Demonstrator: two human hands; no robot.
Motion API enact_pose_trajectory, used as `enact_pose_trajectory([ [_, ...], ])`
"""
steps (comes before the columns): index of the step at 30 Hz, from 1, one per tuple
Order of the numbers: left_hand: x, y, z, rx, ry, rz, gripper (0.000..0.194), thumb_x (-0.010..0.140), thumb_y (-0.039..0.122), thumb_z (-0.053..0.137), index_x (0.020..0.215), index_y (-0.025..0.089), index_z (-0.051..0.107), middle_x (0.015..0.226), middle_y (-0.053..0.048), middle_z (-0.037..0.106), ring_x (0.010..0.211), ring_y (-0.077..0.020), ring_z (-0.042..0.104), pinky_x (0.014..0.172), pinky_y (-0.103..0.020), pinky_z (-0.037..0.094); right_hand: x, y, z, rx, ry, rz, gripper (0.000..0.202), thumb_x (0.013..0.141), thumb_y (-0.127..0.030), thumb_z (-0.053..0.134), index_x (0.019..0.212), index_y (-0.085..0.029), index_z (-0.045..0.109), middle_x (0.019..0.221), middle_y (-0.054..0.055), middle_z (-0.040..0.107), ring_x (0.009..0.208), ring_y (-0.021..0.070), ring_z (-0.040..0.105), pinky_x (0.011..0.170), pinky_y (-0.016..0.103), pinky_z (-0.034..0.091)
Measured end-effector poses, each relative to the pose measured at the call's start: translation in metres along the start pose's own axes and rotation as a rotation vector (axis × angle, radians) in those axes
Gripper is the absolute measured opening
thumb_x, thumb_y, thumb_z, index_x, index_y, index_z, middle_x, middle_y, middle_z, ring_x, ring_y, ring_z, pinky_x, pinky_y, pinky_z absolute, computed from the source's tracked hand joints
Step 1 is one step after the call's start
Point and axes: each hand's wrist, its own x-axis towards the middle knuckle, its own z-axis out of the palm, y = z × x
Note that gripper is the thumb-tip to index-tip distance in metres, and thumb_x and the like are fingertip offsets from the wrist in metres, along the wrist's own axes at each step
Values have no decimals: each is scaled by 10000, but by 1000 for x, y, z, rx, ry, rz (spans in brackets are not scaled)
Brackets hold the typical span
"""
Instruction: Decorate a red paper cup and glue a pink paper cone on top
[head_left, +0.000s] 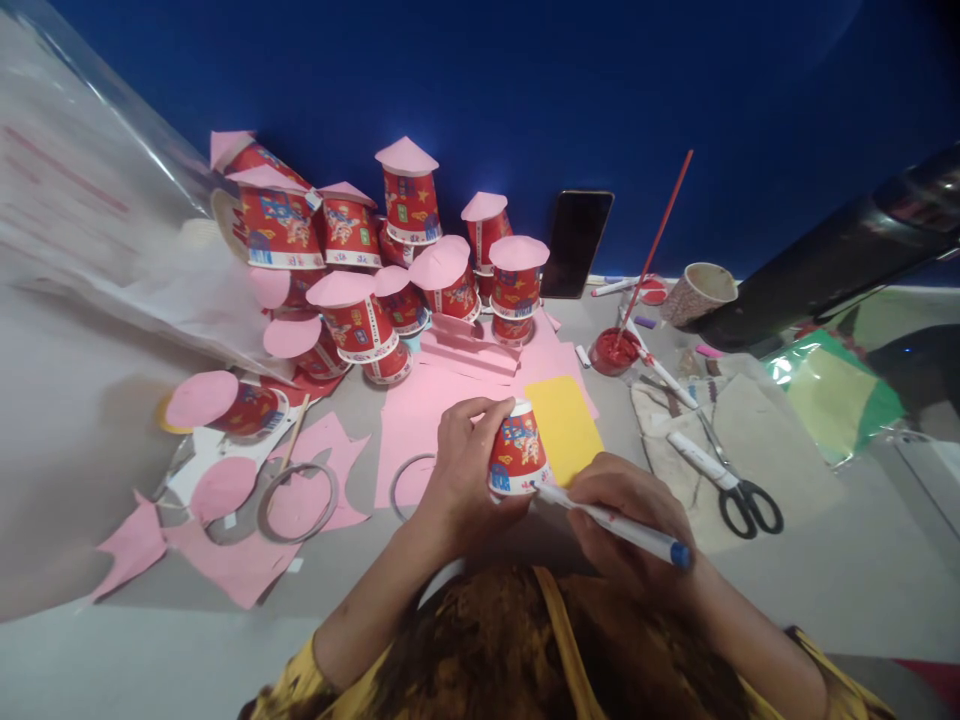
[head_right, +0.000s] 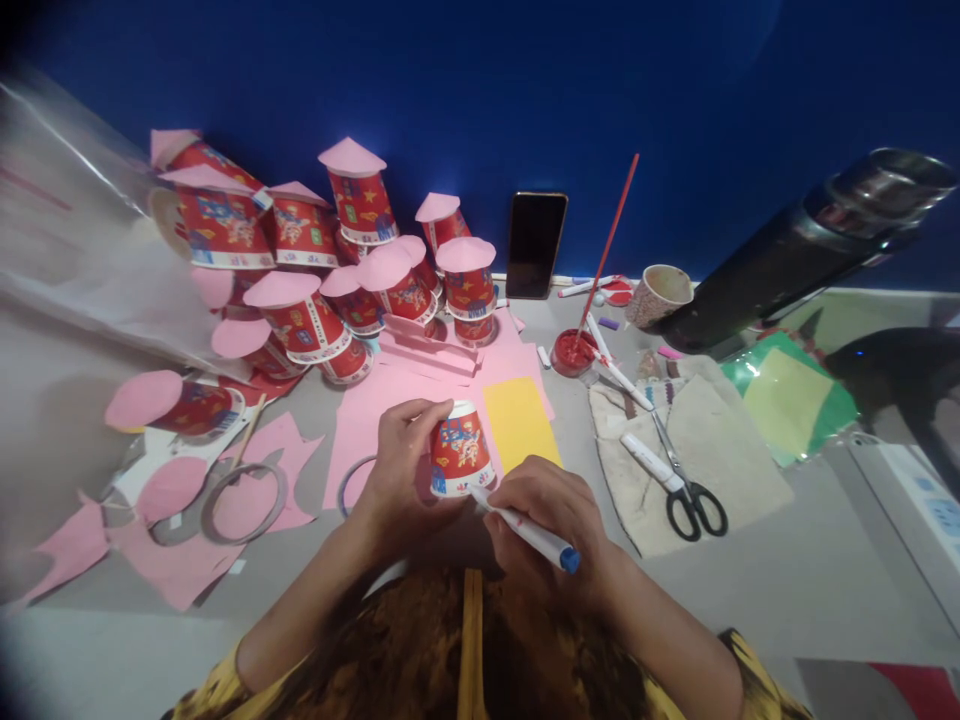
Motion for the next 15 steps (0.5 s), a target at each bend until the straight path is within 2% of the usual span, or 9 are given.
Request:
enact_pose_trajectory([
  [15,0,-1,0,37,-10,30,953,609,166,778,1483,252,407,1348,-127,462,1271,-355,499,1081,-523,463,-2,1,2,45,-12,-28,169,838,-75,608,945,-203,637,747,23,689,613,155,645,573,269,511],
])
